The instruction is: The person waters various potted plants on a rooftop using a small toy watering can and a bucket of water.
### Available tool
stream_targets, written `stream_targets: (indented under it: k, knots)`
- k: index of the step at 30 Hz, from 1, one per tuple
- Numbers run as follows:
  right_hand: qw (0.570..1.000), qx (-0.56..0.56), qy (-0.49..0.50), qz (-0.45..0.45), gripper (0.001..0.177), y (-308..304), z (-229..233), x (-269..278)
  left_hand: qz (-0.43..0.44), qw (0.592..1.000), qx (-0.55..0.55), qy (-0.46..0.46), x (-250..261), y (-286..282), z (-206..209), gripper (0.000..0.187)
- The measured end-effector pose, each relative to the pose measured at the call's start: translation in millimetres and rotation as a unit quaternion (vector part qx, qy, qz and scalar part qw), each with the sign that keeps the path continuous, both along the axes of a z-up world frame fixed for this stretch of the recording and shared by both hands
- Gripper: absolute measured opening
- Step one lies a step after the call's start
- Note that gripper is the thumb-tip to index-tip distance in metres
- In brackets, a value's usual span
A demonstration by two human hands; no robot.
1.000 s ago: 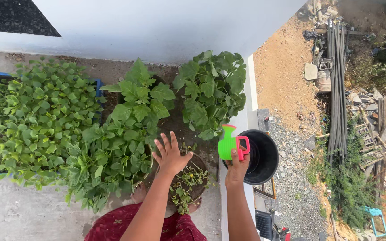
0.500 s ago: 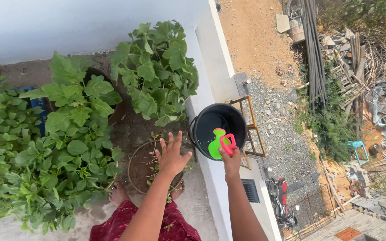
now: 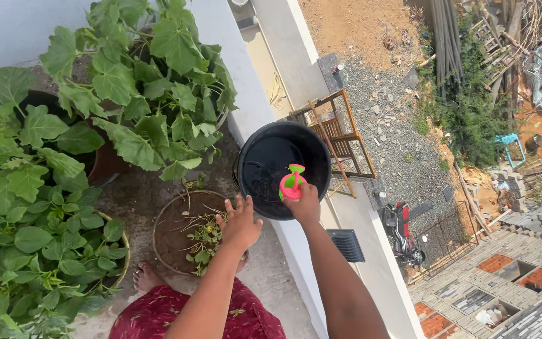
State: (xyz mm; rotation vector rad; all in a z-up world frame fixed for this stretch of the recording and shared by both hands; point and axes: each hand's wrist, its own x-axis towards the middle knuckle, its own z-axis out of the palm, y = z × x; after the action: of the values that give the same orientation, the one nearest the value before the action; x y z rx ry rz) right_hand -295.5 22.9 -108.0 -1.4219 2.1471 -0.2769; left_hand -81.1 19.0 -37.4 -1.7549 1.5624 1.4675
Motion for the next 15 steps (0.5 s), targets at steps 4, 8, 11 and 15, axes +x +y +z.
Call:
stream_targets:
  k: [4, 8, 11, 15]
  knots:
    - [0.992, 0.088, 0.079, 0.049, 0.063, -5.7, -47.2, 4.6, 0.002, 1.000, 0.005, -0.013, 4.4, 8.1, -21.6, 0.084]
    - [0.969, 0.155, 0.168, 0.095, 0.059, -11.5, -92.5, 9.3, -0.053, 0.998, -0.021, -0.038, 10.6, 5.6, -23.9, 0.084]
    - [0.954, 0.164, 0.204, 0.144, 0.058, -7.2, -115.2, 8.7, -0.066, 0.996, -0.032, -0.041, 12.0, 0.6, -24.1, 0.083]
    - [0.951, 0.155, 0.219, 0.155, 0.063, -10.4, -126.9, 11.3, -0.030, 0.998, -0.052, -0.032, 9.8, -2.1, -24.2, 0.082]
